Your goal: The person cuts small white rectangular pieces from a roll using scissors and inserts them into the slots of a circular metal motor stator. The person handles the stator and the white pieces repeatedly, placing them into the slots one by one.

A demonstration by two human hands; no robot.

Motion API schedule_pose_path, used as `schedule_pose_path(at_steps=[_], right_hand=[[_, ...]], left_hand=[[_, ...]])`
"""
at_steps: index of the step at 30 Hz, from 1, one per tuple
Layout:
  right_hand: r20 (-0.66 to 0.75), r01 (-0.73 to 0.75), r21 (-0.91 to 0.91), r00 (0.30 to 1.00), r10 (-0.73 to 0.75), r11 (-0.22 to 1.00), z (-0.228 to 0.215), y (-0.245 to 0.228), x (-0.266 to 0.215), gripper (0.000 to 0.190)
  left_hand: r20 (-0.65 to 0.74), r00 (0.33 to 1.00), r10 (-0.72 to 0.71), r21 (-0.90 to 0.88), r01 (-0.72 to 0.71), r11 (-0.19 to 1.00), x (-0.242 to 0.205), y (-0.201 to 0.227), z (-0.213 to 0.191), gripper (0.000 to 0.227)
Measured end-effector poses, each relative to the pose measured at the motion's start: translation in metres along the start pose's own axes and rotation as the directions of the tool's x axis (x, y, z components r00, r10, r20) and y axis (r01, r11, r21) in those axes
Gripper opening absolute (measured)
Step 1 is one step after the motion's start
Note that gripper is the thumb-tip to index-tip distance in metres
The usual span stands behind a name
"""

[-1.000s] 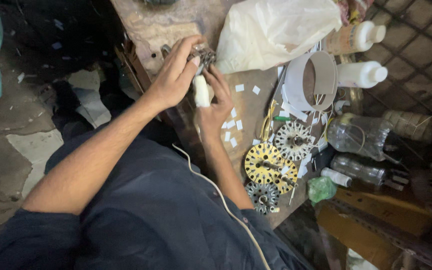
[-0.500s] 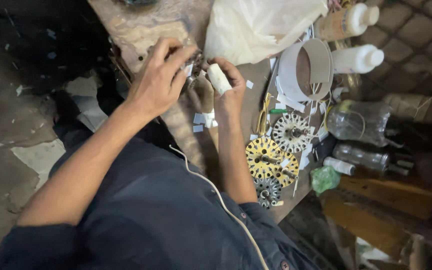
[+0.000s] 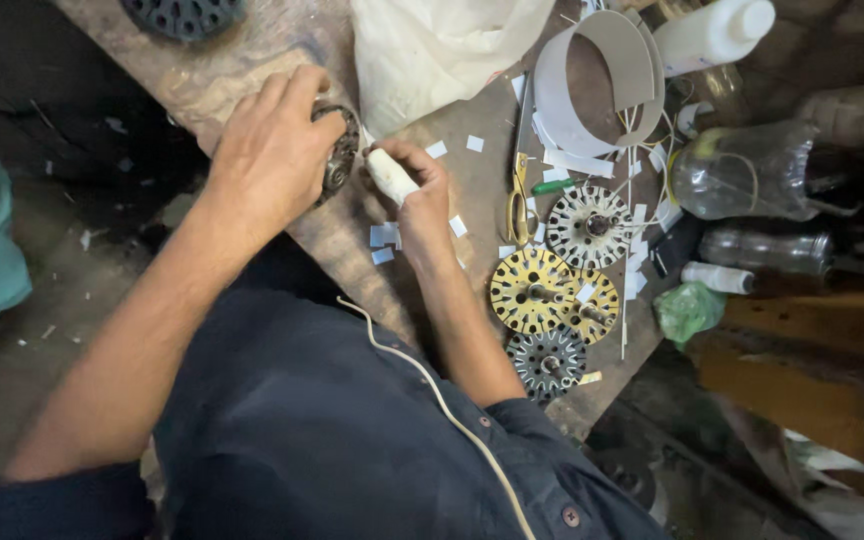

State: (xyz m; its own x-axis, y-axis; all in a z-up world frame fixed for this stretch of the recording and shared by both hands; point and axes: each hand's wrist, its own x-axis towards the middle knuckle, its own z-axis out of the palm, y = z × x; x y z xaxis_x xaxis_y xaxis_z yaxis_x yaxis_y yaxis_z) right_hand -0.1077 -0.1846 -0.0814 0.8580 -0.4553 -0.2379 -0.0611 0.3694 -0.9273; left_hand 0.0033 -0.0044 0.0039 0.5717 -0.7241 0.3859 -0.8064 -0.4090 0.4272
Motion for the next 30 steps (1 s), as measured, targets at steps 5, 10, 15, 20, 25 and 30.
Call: schedule_pose_path(at_steps=[5,10,15,20,25,30], right_hand=[[0.091,0.243,-0.226,0.970,-0.228,0.943,0.007,-0.011,0.007,0.023],[0.282,0.467,-0.426,0.882,-0.377,0.775,0.025,-0.029,0.012,0.026],[0.404,0.603,-0.335,0.786,-0.468,0.724,0.050,-0.033,0.003,0.036],[0.174,0.575,-0.214,0.818,-0.548,0.790,0.060,-0.013,0.006,0.036],[0.148,0.506,-0.212,0.863,-0.484,0.836,0.058,-0.015,0.018,0.022],[0.284,0.329,-0.271,0.925,-0.251,0.905,0.043,-0.044,0.022,0.024]], left_hand=[[-0.091,0.990,-0.105,-0.399,0.060,0.915,-0.012,-0.008,0.009,0.013],[-0.155,0.885,-0.439,-0.760,0.178,0.625,-0.027,-0.020,0.034,0.010],[0.080,0.830,-0.551,-0.977,0.176,0.124,-0.021,-0.028,0.047,0.009],[0.113,0.845,-0.523,-0.980,0.183,0.084,-0.011,-0.027,0.048,0.006],[0.074,0.861,-0.502,-0.974,0.170,0.147,-0.009,-0.026,0.044,0.006],[0.046,0.889,-0.456,-0.942,0.190,0.276,-0.010,-0.027,0.045,0.011]])
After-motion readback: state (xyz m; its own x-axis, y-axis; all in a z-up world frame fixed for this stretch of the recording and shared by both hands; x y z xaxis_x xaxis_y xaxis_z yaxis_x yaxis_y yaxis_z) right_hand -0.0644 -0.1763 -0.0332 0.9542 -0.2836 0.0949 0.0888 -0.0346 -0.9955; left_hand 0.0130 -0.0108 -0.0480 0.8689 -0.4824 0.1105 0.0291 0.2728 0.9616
